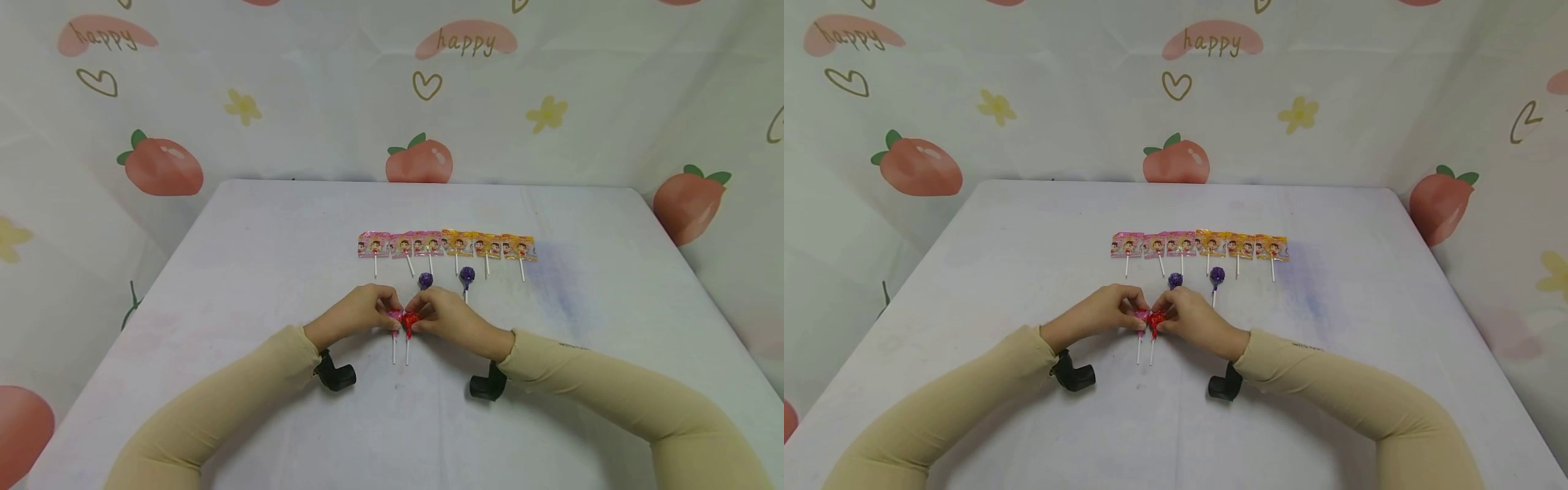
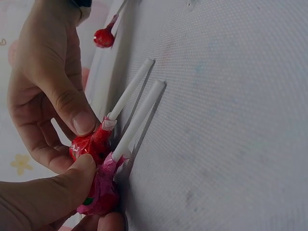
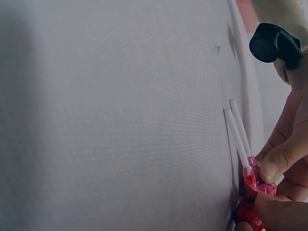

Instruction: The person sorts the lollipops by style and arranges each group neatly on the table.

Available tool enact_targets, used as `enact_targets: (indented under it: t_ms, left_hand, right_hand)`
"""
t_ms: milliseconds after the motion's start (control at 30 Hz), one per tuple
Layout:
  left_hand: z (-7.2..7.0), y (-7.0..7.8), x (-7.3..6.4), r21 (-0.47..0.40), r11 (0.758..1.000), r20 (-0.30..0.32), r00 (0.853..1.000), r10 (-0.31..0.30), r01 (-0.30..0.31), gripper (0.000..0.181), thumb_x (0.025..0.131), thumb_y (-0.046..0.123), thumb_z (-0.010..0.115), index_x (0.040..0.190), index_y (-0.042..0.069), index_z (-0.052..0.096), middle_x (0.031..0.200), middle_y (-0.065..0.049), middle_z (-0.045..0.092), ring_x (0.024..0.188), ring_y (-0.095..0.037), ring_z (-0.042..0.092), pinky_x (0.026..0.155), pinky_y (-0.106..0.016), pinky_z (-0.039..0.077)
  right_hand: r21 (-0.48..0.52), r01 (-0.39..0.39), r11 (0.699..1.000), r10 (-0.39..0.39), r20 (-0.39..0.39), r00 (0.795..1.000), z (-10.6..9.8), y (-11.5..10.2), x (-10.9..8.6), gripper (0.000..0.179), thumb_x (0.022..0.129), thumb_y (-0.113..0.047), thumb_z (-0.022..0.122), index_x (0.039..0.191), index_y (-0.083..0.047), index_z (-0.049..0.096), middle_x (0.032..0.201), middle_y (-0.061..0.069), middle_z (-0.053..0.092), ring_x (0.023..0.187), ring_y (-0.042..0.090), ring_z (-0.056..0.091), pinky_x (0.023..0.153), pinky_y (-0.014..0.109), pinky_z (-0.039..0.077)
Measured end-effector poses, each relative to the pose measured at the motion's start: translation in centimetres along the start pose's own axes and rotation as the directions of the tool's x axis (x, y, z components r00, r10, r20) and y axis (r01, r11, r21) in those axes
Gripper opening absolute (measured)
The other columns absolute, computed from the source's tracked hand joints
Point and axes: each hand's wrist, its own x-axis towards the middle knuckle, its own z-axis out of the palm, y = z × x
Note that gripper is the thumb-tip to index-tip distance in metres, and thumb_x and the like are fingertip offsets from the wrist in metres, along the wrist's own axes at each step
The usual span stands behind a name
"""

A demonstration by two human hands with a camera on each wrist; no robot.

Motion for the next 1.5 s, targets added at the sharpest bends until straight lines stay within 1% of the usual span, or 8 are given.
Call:
enact_targets:
  t_ms: [233,400,600,733,1000,1100,1300,1500]
  left_hand:
    - [-0.1,0.0,0.0,0.003,1.0,-0.001,1.0,0.01,-0.01,0.018,0.077,0.013,0.081,0.086,0.01,0.066,0.085,-0.001,0.067,0.074,-0.011,0.053,0.064,-0.024,0.041]
    - [-0.1,0.1,-0.1,0.007,1.0,0.002,1.0,-0.001,0.001,0.018,0.077,0.013,0.081,0.087,0.01,0.067,0.084,-0.001,0.067,0.075,-0.011,0.053,0.064,-0.024,0.041]
    - [-0.1,0.0,0.0,0.008,1.0,0.008,1.0,-0.024,0.024,0.018,0.077,0.014,0.081,0.087,0.011,0.067,0.083,0.0,0.066,0.075,-0.012,0.054,0.065,-0.024,0.041]
    - [-0.1,0.0,0.0,-0.002,1.0,0.007,1.0,-0.026,0.026,0.017,0.077,0.013,0.081,0.087,0.011,0.067,0.085,0.0,0.066,0.077,-0.012,0.055,0.066,-0.025,0.042]
    - [0.0,0.0,0.0,-0.031,0.999,0.012,1.0,-0.029,0.029,0.017,0.078,0.012,0.081,0.088,0.01,0.067,0.087,-0.001,0.067,0.072,-0.01,0.057,0.066,-0.024,0.043]
    - [0.0,0.0,-0.1,-0.036,0.999,0.014,0.999,-0.037,0.037,0.017,0.078,0.012,0.081,0.088,0.01,0.067,0.087,-0.001,0.067,0.072,-0.009,0.057,0.067,-0.024,0.043]
    - [0.1,0.0,0.0,-0.046,0.998,0.015,0.999,-0.042,0.043,0.017,0.078,0.011,0.08,0.087,0.011,0.066,0.087,0.0,0.067,0.073,-0.01,0.057,0.067,-0.024,0.043]
    - [0.1,0.0,0.1,-0.055,0.998,0.02,0.999,-0.043,0.044,0.017,0.079,0.011,0.08,0.088,0.009,0.066,0.088,-0.002,0.067,0.073,-0.01,0.057,0.067,-0.024,0.043]
  right_hand:
    - [-0.003,-0.005,1.0,0.005,0.002,1.0,-0.1,-0.1,0.0,0.019,0.081,-0.002,0.075,0.098,-0.004,0.069,0.097,0.007,0.066,0.092,0.02,0.067,0.081,0.032,0.054]
    - [-0.004,-0.014,1.0,0.014,0.012,1.0,-0.1,-0.1,0.1,0.021,0.081,-0.003,0.076,0.1,-0.004,0.068,0.098,0.006,0.066,0.093,0.02,0.066,0.081,0.032,0.054]
    - [0.035,-0.036,0.999,0.035,0.023,0.999,-0.5,0.0,0.0,0.023,0.082,-0.003,0.074,0.104,-0.004,0.067,0.103,0.008,0.068,0.095,0.021,0.067,0.082,0.033,0.054]
    - [0.077,-0.031,0.997,0.031,-0.001,1.0,-1.4,0.1,-0.4,0.024,0.084,-0.002,0.072,0.107,-0.001,0.066,0.107,0.011,0.067,0.096,0.023,0.068,0.083,0.034,0.054]
    - [0.117,-0.028,0.993,0.039,-0.089,0.995,-4.3,0.4,-2.3,0.028,0.086,-0.008,0.072,0.112,-0.002,0.066,0.114,0.015,0.066,0.101,0.026,0.067,0.086,0.038,0.054]
    - [0.147,-0.033,0.989,0.052,-0.125,0.991,-5.6,0.6,-3.1,0.029,0.086,-0.009,0.072,0.114,-0.003,0.066,0.116,0.015,0.065,0.103,0.025,0.065,0.087,0.037,0.054]
    - [0.24,0.003,0.971,0.037,-0.163,0.986,-7.9,1.3,-5.1,0.03,0.089,-0.013,0.069,0.118,-0.006,0.062,0.123,0.015,0.062,0.112,0.026,0.061,0.091,0.031,0.051]
    - [0.211,0.041,0.977,-0.005,-0.169,0.986,-9.0,2.1,-7.1,0.036,0.092,-0.017,0.066,0.124,-0.003,0.058,0.13,0.015,0.058,0.117,0.035,0.058,0.092,0.029,0.05]
